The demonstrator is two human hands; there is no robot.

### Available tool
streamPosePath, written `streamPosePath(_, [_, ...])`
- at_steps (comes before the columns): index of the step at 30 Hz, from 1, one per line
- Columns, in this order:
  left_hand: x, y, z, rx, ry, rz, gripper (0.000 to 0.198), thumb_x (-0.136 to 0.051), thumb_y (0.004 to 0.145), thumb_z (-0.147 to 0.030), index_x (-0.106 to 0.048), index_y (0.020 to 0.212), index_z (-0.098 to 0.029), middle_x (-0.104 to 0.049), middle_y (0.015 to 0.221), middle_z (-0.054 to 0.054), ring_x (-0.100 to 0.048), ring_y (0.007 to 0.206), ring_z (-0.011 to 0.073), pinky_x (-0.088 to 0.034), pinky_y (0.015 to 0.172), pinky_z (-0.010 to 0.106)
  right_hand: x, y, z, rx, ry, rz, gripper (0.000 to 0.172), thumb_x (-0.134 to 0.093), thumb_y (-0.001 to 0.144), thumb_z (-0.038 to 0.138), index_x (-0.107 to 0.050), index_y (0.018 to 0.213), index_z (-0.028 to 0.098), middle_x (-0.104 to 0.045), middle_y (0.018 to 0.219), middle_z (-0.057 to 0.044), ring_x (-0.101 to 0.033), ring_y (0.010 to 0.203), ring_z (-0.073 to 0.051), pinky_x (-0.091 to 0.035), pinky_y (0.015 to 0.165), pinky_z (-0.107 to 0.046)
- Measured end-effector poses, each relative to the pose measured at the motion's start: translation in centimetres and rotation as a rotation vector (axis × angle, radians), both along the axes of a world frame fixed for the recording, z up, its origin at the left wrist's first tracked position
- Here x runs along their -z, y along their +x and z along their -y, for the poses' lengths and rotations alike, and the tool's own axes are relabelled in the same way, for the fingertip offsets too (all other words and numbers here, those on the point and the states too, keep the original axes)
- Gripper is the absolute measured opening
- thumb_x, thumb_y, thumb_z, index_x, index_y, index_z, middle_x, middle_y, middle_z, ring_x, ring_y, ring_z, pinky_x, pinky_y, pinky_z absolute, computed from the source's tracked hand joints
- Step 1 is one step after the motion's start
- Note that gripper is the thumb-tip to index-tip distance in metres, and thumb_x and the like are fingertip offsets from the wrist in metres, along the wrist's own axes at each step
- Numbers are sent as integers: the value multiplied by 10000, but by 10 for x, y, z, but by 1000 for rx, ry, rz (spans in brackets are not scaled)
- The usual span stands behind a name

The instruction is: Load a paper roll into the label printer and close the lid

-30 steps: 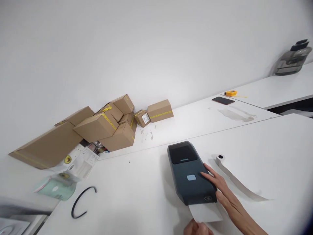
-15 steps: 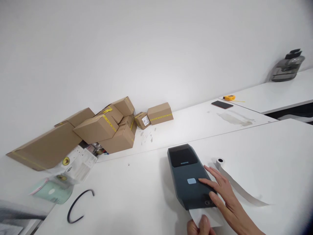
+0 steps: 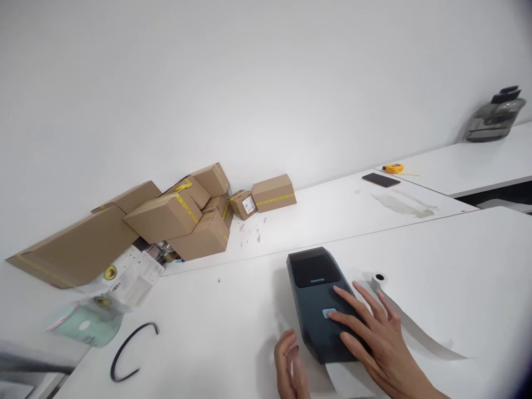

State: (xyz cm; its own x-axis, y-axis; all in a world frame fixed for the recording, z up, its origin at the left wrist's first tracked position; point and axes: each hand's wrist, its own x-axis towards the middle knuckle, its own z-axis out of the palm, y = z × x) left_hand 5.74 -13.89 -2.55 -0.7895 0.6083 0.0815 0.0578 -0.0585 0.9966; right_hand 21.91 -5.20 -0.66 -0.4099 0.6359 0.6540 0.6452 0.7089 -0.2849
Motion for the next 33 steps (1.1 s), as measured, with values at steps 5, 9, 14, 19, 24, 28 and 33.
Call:
streamPosePath(5, [-22, 8, -15, 157, -15, 47, 645, -481, 838, -664, -621, 1268, -204, -534, 1450, 98, -426, 1389, 278, -372, 1131, 341, 10, 9, 7, -34, -415, -287, 448, -377, 976, 468, -446, 1416, 420, -279, 1615, 34, -259, 1469, -359, -400, 1067, -618])
streamPosePath(9, [-25, 8, -13, 247, -69, 67, 700, -454, 841, -688, -587, 1332, -207, -492, 1491, 84, -370, 1428, 282, -333, 1165, 358, 21, 17, 8, 68, -620, -559, 534, -262, 990, 518, -329, 1504, 388, -296, 1611, 22, -275, 1468, -339, -320, 1140, -623])
streamPosePath(14, [-17, 12, -12, 244, -75, 86, 756, -468, 831, -708, -548, 1379, -194, -476, 1506, 79, -357, 1439, 277, -341, 1162, 339, 58, 19, 4, 18, -709, -627, 563, -300, 960, 560, -346, 1501, 411, -353, 1585, 45, -341, 1439, -334, -335, 1150, -576])
streamPosePath(19, [-9, 16, -12, 236, -52, 70, 755, -462, 847, -693, -517, 1414, -197, -441, 1532, 61, -324, 1457, 273, -313, 1185, 356, 90, 14, -2, 0, -652, -628, 614, -359, 918, 614, -328, 1505, 435, -406, 1554, 56, -408, 1400, -337, -433, 1103, -541])
streamPosePath(24, [-40, 2, -23, 273, 55, 88, 705, -463, 868, -656, -550, 1379, -177, -493, 1493, 89, -362, 1435, 290, -293, 1193, 374, 43, 13, -10, -30, -556, -548, 636, -232, 946, 640, -321, 1519, 380, -344, 1590, 34, -271, 1468, -350, -247, 1185, -602])
streamPosePath(28, [-75, -18, -55, 274, 166, 51, 566, -433, 923, -559, -554, 1344, -201, -593, 1388, 111, -497, 1338, 261, -359, 1138, 363, -28, 2, -36, -91, -421, -485, 609, -200, 973, 617, -325, 1512, 363, -301, 1609, 26, -236, 1481, -329, -176, 1204, -593])
streamPosePath(33, [-69, -39, -104, 298, 61, -45, 418, -530, 897, -398, -572, 1259, -195, -617, 1337, 117, -558, 1263, 232, -429, 1051, 340, -89, -22, -91, -171, -319, -529, 543, -261, 981, 573, -398, 1446, 327, -503, 1468, -48, -441, 1348, -294, -351, 1120, -514])
